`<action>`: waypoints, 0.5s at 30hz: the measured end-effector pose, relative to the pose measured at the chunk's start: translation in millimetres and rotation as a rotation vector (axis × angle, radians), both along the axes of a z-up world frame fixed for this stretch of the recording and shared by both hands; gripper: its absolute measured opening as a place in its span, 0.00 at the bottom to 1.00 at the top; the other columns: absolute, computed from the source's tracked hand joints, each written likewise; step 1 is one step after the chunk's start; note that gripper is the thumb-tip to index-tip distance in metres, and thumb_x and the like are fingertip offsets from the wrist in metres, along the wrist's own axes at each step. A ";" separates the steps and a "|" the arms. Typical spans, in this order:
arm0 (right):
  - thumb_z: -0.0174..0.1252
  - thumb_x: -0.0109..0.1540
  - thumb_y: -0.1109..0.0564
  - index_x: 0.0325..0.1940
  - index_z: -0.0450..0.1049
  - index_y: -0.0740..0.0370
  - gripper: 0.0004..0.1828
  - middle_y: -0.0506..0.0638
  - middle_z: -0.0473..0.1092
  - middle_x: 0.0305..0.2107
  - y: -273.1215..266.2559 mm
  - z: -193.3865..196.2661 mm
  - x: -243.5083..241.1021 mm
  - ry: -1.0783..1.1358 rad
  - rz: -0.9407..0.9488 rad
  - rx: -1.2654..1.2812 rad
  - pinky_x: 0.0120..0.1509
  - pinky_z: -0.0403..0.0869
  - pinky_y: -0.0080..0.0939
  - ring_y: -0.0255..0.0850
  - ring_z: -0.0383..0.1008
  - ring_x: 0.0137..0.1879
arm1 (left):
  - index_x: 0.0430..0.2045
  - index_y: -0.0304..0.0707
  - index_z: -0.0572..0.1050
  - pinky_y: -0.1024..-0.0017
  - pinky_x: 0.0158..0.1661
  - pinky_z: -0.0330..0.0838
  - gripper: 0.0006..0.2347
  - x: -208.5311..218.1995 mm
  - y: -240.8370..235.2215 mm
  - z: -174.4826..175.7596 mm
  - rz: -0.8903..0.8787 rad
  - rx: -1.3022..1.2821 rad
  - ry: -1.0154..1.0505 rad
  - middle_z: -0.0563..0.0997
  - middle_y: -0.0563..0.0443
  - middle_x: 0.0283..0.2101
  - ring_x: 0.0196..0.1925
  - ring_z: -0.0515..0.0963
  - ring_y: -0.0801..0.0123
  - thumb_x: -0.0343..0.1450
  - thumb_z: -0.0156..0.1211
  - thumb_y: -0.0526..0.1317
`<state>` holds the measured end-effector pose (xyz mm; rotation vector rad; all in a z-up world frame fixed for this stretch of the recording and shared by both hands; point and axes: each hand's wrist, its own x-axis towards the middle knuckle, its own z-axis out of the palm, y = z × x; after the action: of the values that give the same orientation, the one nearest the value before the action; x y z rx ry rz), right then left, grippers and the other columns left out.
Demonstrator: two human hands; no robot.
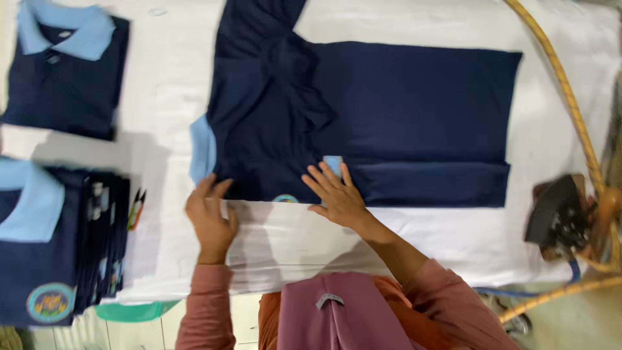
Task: The person irons a long-sleeved shirt on an ironing board, then folds the sleeves and body of the shirt into a square.
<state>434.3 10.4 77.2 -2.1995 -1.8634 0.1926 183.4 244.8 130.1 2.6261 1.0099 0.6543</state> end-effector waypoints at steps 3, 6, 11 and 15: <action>0.41 0.67 0.25 0.82 0.50 0.43 0.43 0.48 0.47 0.78 -6.7 0.8 0.3 0.029 -0.024 0.016 0.80 0.31 0.69 0.49 0.40 0.83 | 0.69 0.54 0.68 0.49 0.69 0.40 0.23 27.2 -27.3 -1.8 -0.147 0.180 0.094 0.68 0.45 0.72 0.75 0.64 0.55 0.79 0.38 0.54; 0.39 0.67 0.25 0.81 0.51 0.45 0.43 0.50 0.48 0.78 -13.7 7.8 5.1 0.050 -0.015 0.042 0.80 0.35 0.71 0.51 0.42 0.83 | 0.77 0.36 0.52 0.20 0.59 0.26 0.33 20.7 -22.8 -24.1 -0.012 -0.132 0.201 0.57 0.26 0.76 0.77 0.54 0.38 0.78 0.48 0.56; 0.48 0.72 0.42 0.77 0.58 0.53 0.31 0.54 0.55 0.75 -71.9 36.9 37.5 0.191 -0.039 0.155 0.83 0.48 0.65 0.56 0.50 0.82 | 0.74 0.19 0.51 0.21 0.57 0.15 0.34 48.5 -47.6 21.7 0.176 -0.288 0.252 0.48 0.22 0.78 0.80 0.45 0.33 0.76 0.43 0.50; 0.72 0.54 0.41 0.74 0.62 0.48 0.47 0.50 0.56 0.74 -171.8 10.4 105.2 -0.015 -0.348 -0.058 0.80 0.43 0.65 0.57 0.49 0.81 | 0.74 0.14 0.54 0.15 0.56 0.21 0.34 43.4 -59.6 8.7 -0.006 -0.106 0.200 0.52 0.15 0.76 0.77 0.49 0.20 0.83 0.36 0.55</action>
<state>539.5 -161.4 87.6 -2.5246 -1.4655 0.1645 226.8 185.2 138.8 2.6384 1.0590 0.3315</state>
